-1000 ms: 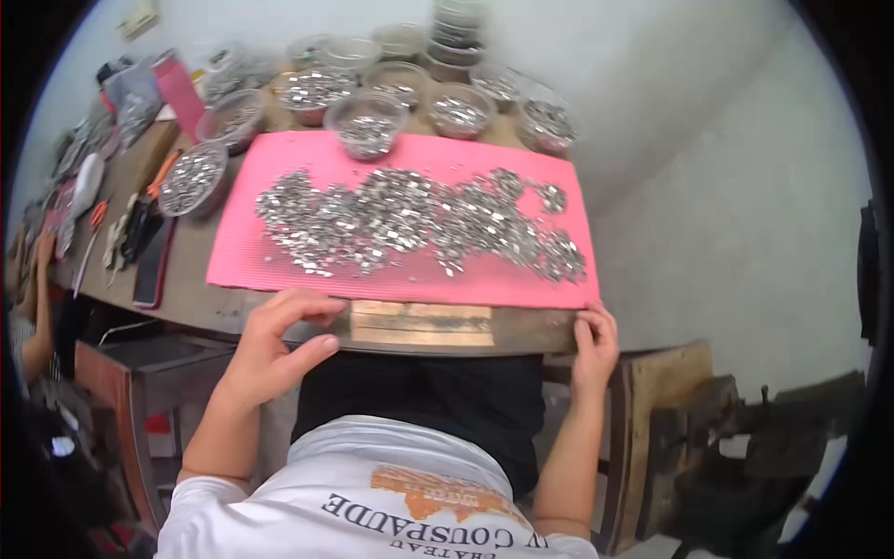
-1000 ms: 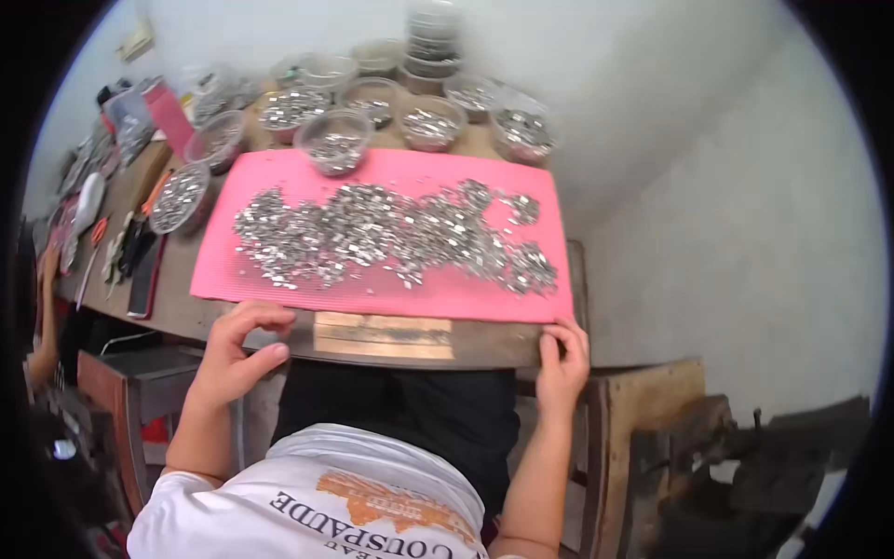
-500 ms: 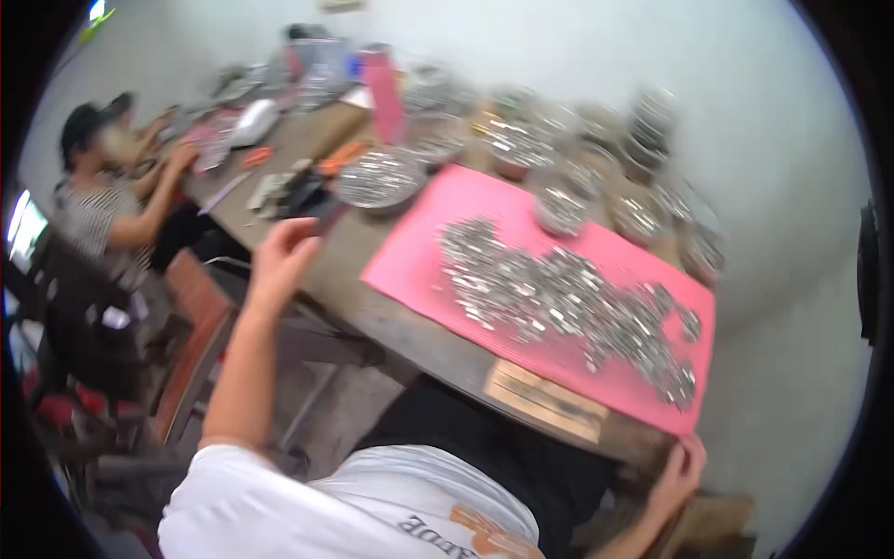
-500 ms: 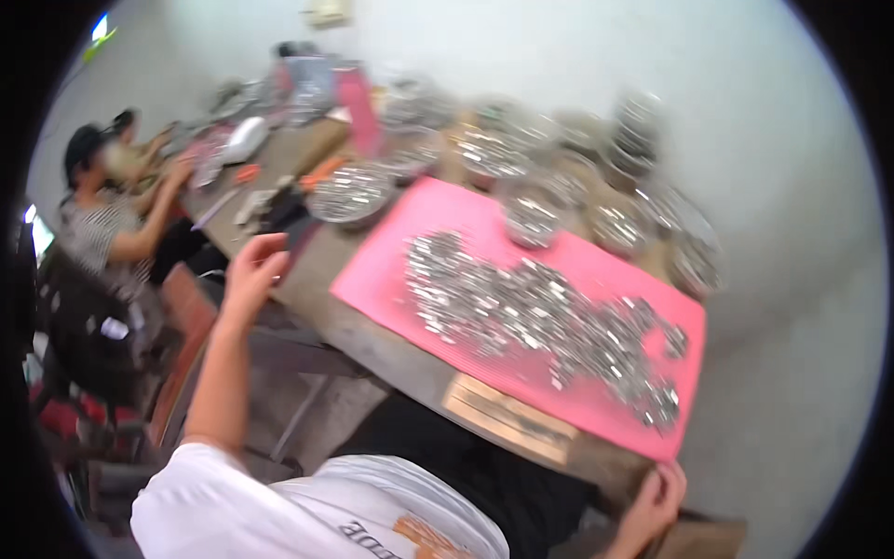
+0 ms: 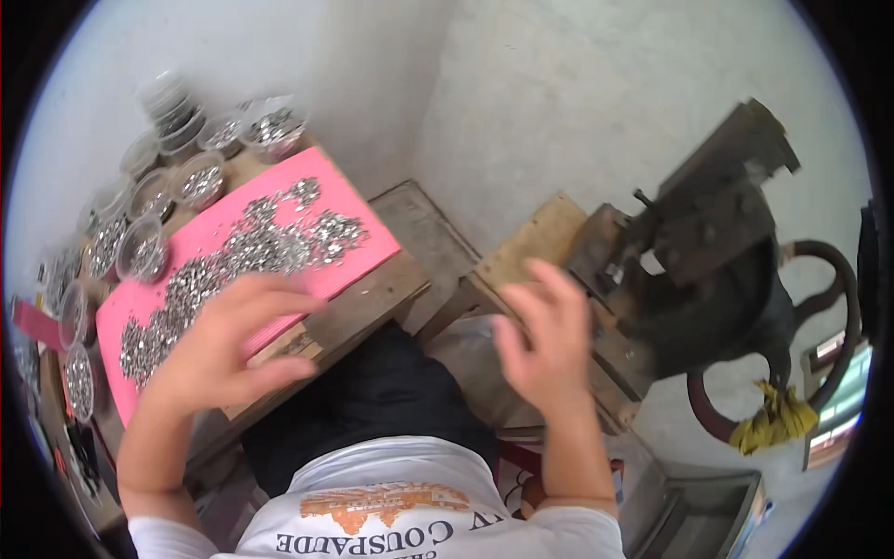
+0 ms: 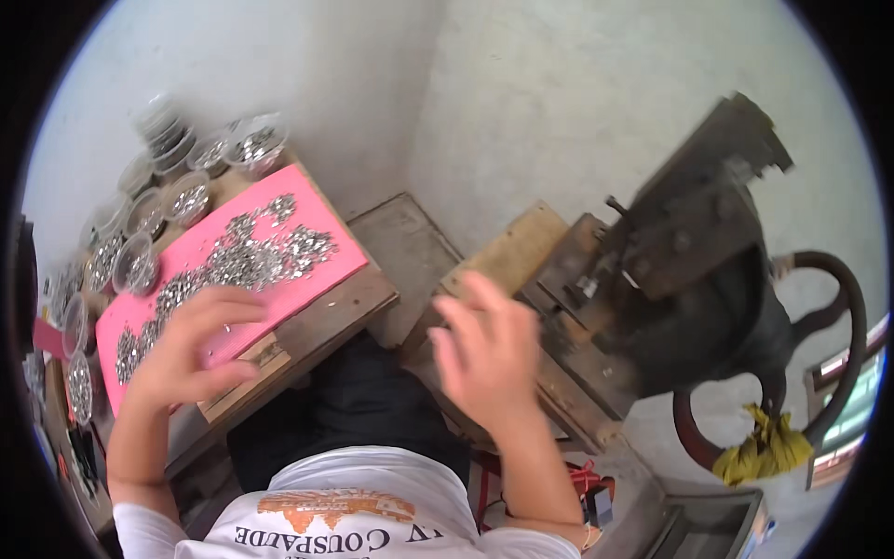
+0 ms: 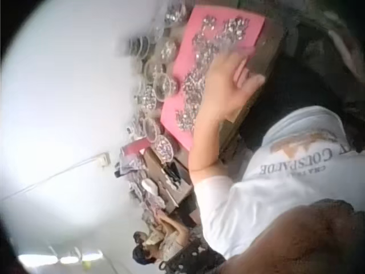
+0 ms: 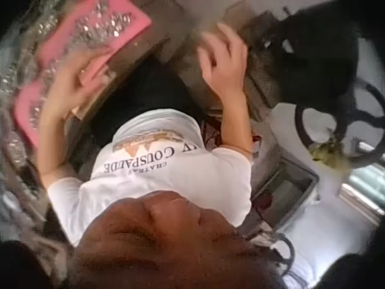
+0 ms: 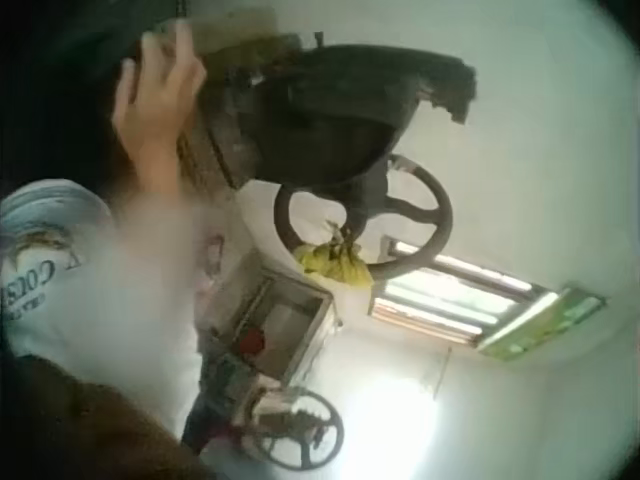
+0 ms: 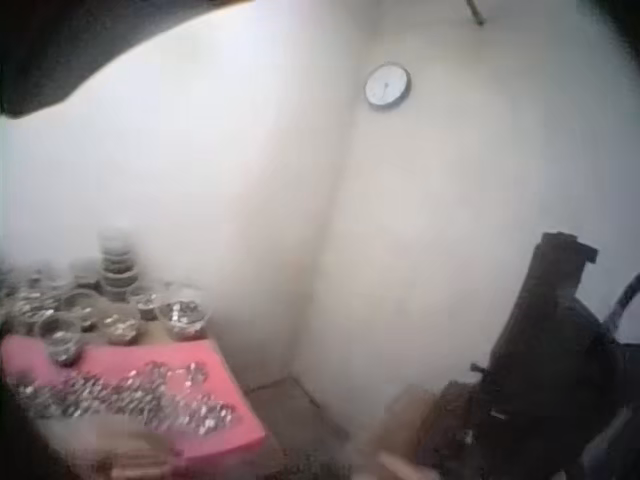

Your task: Assembling small decorative metal pieces into a metal strip and then using a manual press to secure them.

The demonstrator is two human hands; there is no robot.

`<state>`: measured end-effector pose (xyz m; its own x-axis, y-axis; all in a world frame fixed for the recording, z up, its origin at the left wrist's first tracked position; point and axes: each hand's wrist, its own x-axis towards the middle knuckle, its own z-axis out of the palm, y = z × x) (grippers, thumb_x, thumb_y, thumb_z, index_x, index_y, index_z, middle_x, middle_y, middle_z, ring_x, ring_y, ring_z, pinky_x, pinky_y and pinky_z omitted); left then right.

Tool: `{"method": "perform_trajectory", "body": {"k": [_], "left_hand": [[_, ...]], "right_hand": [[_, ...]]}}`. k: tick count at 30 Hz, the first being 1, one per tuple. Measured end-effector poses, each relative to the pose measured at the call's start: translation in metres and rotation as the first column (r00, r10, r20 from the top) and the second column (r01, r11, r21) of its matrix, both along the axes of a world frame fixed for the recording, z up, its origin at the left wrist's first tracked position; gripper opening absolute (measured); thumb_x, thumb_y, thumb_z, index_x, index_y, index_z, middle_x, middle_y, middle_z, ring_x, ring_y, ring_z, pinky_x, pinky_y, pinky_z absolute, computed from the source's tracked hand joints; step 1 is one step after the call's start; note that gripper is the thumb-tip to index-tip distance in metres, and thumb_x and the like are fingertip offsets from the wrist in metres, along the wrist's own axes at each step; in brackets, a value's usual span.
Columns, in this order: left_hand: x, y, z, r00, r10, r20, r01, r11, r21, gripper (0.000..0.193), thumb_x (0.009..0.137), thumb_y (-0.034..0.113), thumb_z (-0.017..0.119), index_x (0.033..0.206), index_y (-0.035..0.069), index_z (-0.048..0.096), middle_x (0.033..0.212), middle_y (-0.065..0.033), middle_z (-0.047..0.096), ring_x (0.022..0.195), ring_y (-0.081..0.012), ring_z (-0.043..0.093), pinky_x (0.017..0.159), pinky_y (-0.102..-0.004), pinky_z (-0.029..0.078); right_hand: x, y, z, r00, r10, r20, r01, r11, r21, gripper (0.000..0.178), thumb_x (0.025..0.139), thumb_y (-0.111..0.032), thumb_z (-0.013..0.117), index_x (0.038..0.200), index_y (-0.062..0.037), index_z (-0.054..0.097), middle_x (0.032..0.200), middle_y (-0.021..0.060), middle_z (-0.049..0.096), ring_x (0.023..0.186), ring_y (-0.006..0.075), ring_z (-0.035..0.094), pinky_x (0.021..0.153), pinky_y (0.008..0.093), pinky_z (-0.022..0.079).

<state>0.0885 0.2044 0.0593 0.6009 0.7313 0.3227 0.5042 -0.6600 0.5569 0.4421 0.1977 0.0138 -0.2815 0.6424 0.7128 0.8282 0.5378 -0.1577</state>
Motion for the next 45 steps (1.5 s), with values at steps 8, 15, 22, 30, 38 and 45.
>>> {"method": "perform_trajectory", "body": {"k": [8,15,22,30,38,45], "left_hand": [[0.261,0.062,-0.037,0.982,-0.150,0.117,0.165,0.978,-0.125,0.112,0.081,0.044,0.081,0.160,-0.007,0.018,0.153,-0.0270,0.046,0.144,-0.0393,0.042,0.120,-0.0433,0.035],[0.386,0.076,-0.056,0.989,0.145,-0.011,-0.143,0.956,-0.257,0.127,0.072,0.043,0.089,0.163,0.003,0.011,0.123,-0.0168,0.069,0.119,-0.0366,0.060,0.104,-0.0446,0.046],[0.393,0.087,-0.083,0.928,0.286,0.238,-0.212,0.932,-0.294,0.106,0.071,0.018,0.081,0.162,0.016,0.025,0.103,-0.0117,0.077,0.094,-0.0347,0.072,0.090,-0.0423,0.056],[0.333,0.056,-0.078,0.886,0.360,0.293,-0.242,0.897,-0.370,0.096,0.070,0.010,0.078,0.157,0.018,0.038,0.096,-0.0093,0.079,0.084,-0.0218,0.073,0.087,-0.0344,0.055],[0.285,0.022,-0.076,0.816,0.335,0.472,-0.140,0.906,-0.400,0.088,0.074,0.009,0.076,0.153,0.022,0.042,0.096,-0.0073,0.079,0.079,-0.0220,0.072,0.086,-0.0352,0.054],[0.301,0.030,-0.083,0.855,0.322,0.406,-0.204,0.929,-0.308,0.089,0.072,0.007,0.079,0.152,0.020,0.042,0.096,-0.0094,0.079,0.084,-0.0198,0.073,0.084,-0.0321,0.054]], "right_hand": [[0.218,-0.207,0.201,0.294,-0.949,0.110,0.671,0.287,0.684,0.048,0.096,-0.027,0.071,0.136,-0.0024,0.060,0.131,0.0155,0.065,0.122,0.0351,0.060,0.105,0.0433,0.044],[0.340,-0.153,0.259,0.513,-0.760,-0.399,0.687,0.642,-0.340,0.070,0.099,-0.035,0.065,0.159,-0.0146,0.038,0.093,-0.0001,0.057,0.062,0.0051,0.052,0.055,0.0205,0.043],[0.350,-0.191,0.213,0.602,-0.699,-0.386,0.733,0.675,-0.080,0.057,0.102,-0.025,0.060,0.156,-0.0137,0.044,0.097,0.0008,0.059,0.058,0.0049,0.046,0.054,0.0207,0.036],[0.251,-0.192,0.127,0.500,-0.736,-0.456,0.858,0.493,0.146,0.058,0.103,-0.018,0.056,0.158,-0.0121,0.037,0.113,0.0079,0.060,0.061,0.0107,0.052,0.060,0.0250,0.044],[0.228,-0.198,0.105,0.419,-0.775,-0.473,0.904,0.307,0.297,0.060,0.104,-0.025,0.059,0.159,-0.0122,0.037,0.122,0.0112,0.062,0.063,0.0146,0.055,0.064,0.0274,0.047],[0.249,-0.205,0.140,0.436,-0.789,-0.433,0.900,0.390,0.196,0.065,0.102,-0.032,0.063,0.157,-0.0076,0.038,0.094,0.0093,0.062,0.063,0.0125,0.053,0.065,0.0261,0.043]]}}
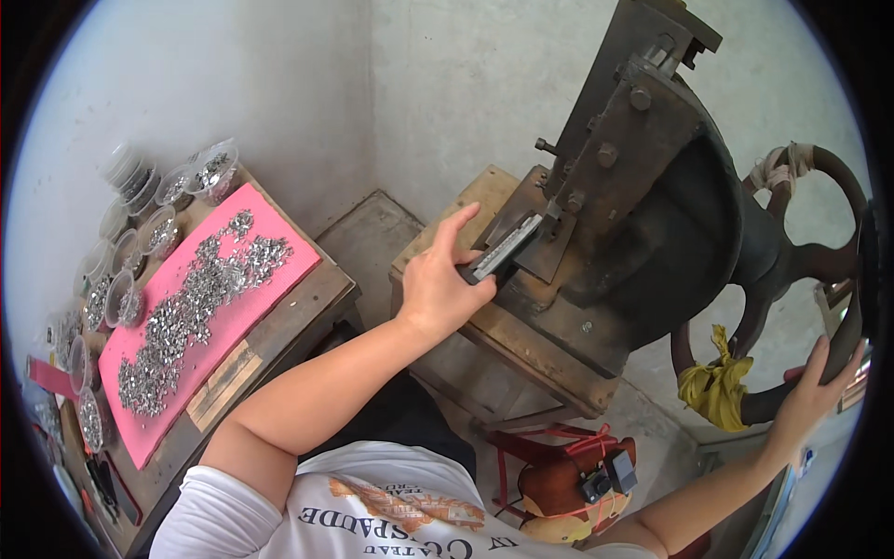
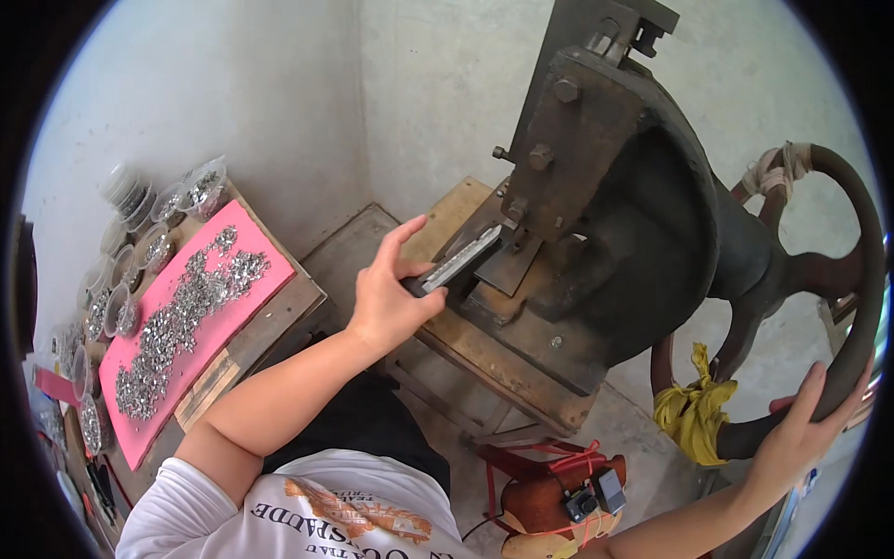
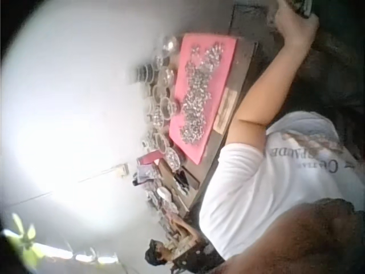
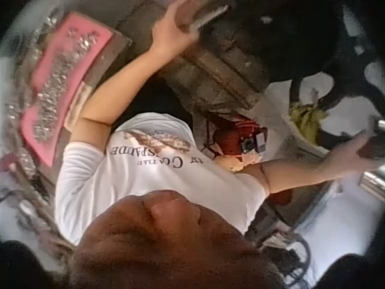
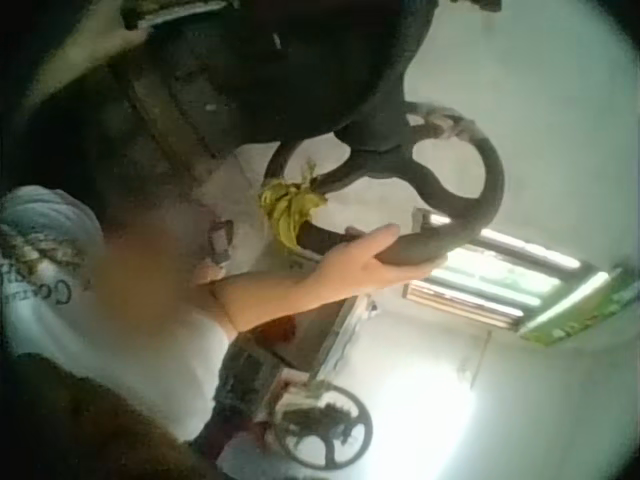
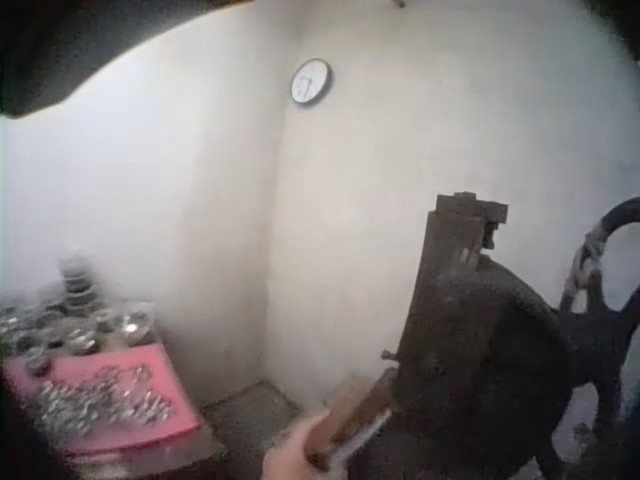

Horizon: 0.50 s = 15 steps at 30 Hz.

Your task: Assembling small decorative metal pieces into a metal strip and then using a manual press to secure them.

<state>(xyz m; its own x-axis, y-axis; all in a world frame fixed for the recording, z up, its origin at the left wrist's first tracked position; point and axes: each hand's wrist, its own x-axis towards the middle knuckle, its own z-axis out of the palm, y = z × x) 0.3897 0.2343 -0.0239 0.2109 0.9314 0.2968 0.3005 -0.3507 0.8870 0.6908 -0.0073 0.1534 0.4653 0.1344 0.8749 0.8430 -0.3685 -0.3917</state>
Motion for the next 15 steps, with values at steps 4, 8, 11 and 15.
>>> {"method": "perform_trajectory", "body": {"k": [4,8,11,15], "left_hand": [[0.034,0.014,-0.013,0.998,0.023,-0.065,-0.020,0.999,0.043,0.089,0.073,0.016,0.079,0.152,0.027,0.040,0.099,-0.0058,0.078,0.093,-0.0304,0.073,0.084,-0.0431,0.056],[0.062,0.020,-0.012,0.994,0.035,-0.105,-0.031,0.999,0.032,0.093,0.073,0.018,0.078,0.155,0.026,0.036,0.099,-0.0052,0.077,0.091,-0.0299,0.073,0.083,-0.0434,0.057],[0.062,0.030,-0.025,0.991,0.079,-0.109,-0.073,0.996,0.059,0.094,0.073,0.019,0.079,0.156,0.023,0.035,0.100,-0.0069,0.078,0.082,-0.0262,0.074,0.083,-0.0394,0.056],[0.062,0.034,-0.034,0.989,0.095,-0.110,-0.090,0.995,0.052,0.095,0.073,0.020,0.079,0.157,0.023,0.034,0.099,-0.0069,0.078,0.081,-0.0260,0.073,0.083,-0.0395,0.056]], "right_hand": [[0.055,-0.018,0.028,0.971,0.160,-0.179,-0.168,0.985,-0.032,0.073,0.098,-0.037,0.068,0.150,0.0072,0.041,0.073,0.0045,0.052,0.075,0.0136,0.050,0.080,0.0276,0.042],[0.048,-0.015,0.022,0.981,0.135,-0.139,-0.137,0.991,-0.002,0.072,0.098,-0.034,0.068,0.151,0.0064,0.041,0.069,0.0040,0.050,0.077,0.0135,0.049,0.087,0.0261,0.039],[-0.024,0.014,-0.028,0.999,0.023,0.025,-0.025,0.998,0.065,0.066,0.100,-0.029,0.065,0.154,0.0005,0.041,0.072,0.0049,0.052,0.073,0.0122,0.050,0.086,0.0243,0.041],[-0.029,0.036,-0.124,0.986,0.054,0.157,-0.096,0.957,0.274,0.068,0.100,0.000,0.059,0.159,-0.0008,0.025,0.093,0.0167,0.062,0.063,0.0161,0.055,0.064,0.0309,0.049]]}}
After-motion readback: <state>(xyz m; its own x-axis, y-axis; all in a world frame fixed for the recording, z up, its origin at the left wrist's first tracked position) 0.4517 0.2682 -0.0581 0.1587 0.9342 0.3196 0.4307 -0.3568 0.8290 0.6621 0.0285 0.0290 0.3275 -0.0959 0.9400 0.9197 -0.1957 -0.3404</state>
